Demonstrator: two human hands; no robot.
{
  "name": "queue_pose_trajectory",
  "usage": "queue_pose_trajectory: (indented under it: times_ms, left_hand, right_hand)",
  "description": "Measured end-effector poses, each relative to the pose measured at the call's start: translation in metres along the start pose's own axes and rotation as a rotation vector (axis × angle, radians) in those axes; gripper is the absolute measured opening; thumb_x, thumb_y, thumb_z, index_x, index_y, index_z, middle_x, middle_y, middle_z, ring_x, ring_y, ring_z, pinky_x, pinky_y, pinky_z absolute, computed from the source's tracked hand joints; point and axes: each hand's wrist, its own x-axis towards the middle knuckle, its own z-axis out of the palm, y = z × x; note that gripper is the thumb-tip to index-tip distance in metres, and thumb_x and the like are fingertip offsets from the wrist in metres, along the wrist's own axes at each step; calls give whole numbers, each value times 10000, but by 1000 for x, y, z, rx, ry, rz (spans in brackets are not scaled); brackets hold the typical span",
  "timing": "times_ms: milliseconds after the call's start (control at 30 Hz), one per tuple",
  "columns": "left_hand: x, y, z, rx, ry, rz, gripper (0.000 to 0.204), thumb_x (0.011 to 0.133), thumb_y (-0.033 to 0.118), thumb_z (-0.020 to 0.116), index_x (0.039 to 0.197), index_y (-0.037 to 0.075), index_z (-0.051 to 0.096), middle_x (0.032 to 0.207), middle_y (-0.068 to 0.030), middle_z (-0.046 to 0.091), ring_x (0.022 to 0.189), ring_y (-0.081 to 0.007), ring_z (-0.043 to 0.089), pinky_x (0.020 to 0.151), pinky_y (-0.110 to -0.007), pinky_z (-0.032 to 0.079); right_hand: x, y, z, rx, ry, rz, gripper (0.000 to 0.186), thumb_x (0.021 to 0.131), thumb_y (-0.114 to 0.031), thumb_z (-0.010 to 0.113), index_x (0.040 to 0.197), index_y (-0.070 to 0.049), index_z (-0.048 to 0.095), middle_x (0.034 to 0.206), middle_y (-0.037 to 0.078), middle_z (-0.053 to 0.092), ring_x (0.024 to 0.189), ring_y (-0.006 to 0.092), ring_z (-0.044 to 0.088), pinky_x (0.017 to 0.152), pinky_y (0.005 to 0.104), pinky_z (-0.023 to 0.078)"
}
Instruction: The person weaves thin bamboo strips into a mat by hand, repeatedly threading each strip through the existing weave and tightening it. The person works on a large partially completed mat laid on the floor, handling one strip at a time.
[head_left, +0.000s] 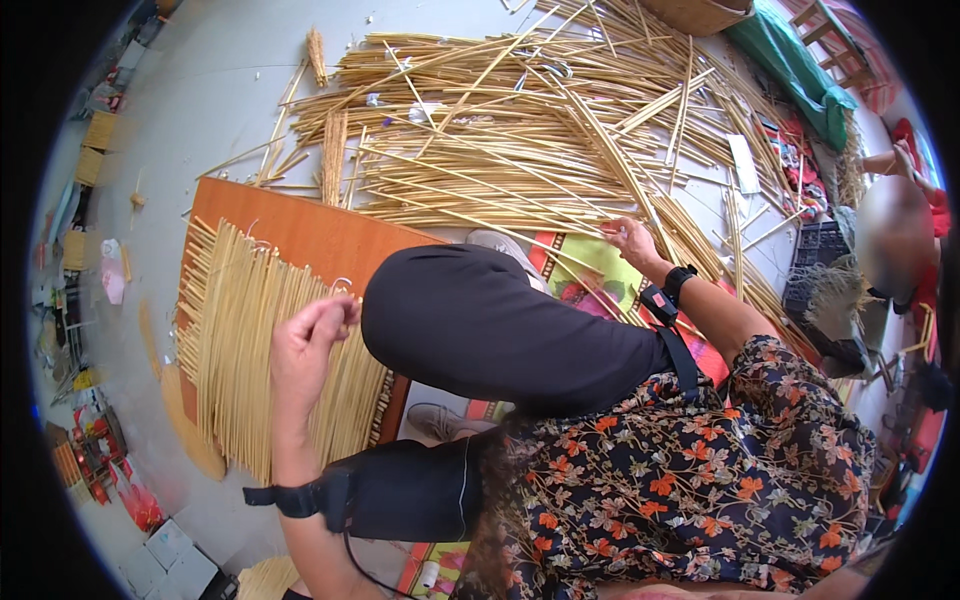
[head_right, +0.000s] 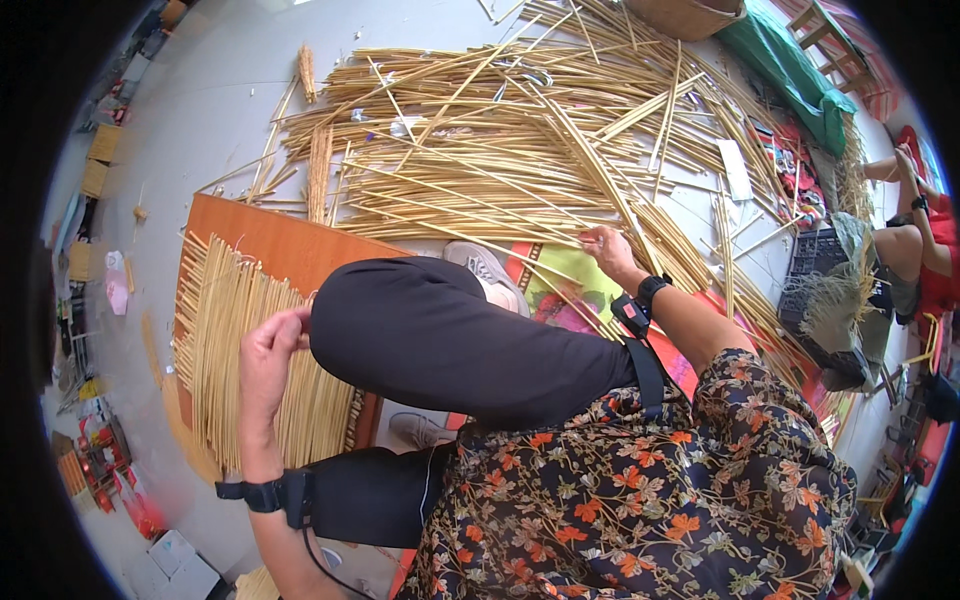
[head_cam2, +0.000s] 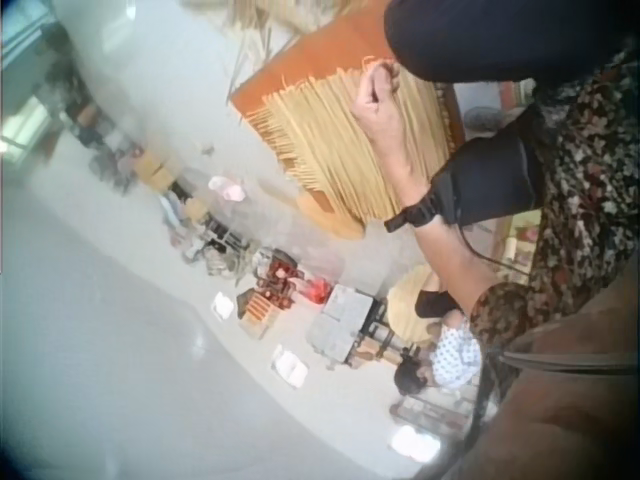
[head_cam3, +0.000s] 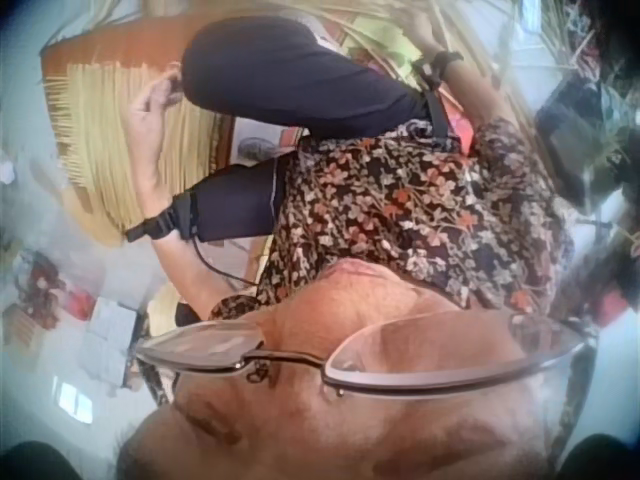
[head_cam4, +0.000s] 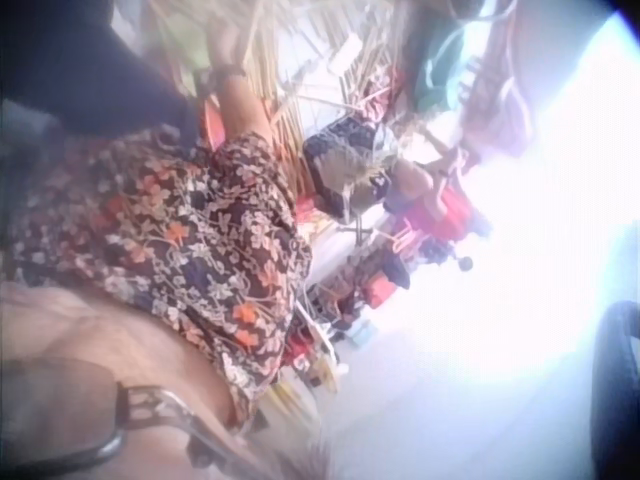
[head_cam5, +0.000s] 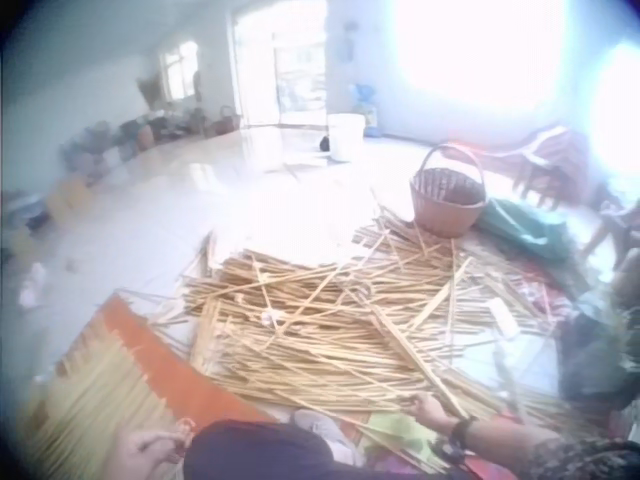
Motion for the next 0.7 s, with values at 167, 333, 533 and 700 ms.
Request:
queue_pose_trajectory:
  times_ms: [167,333,533,700]
  left_hand:
    - [-16,-10,-37,76,-279,-244,266,1019,205,652,1032,-24,787,969,-71,778,928,-123,712,820,-279,560]
    - [-46,-18,-52,-60,-539,-437,263,1002,200,667,1005,-33,788,1011,-100,786,952,-150,719,868,-305,558]
    - [-82,-22,-38,-289,-488,-464,383,998,293,662,983,-75,766,1046,-182,769,1038,-245,712,979,-359,522]
    - [-85,-22,-40,-270,-412,-490,460,970,365,693,955,-91,755,1045,-202,766,1040,-265,713,980,-370,522]
  right_hand:
    - [-6,4,-18,-208,120,-53,260,867,-251,742,1081,-106,774,1074,198,740,1043,372,695,927,481,539]
    - [1,-2,-24,61,-352,-10,265,888,-231,705,1059,-35,756,929,123,761,816,240,749,741,385,592]
    - [-7,-45,33,-163,-713,-207,305,900,-230,624,1103,-32,735,865,158,743,756,281,742,703,406,586]
    - [-6,-46,45,-151,-393,-107,334,919,-235,646,1210,-87,712,910,210,747,874,372,728,800,475,562]
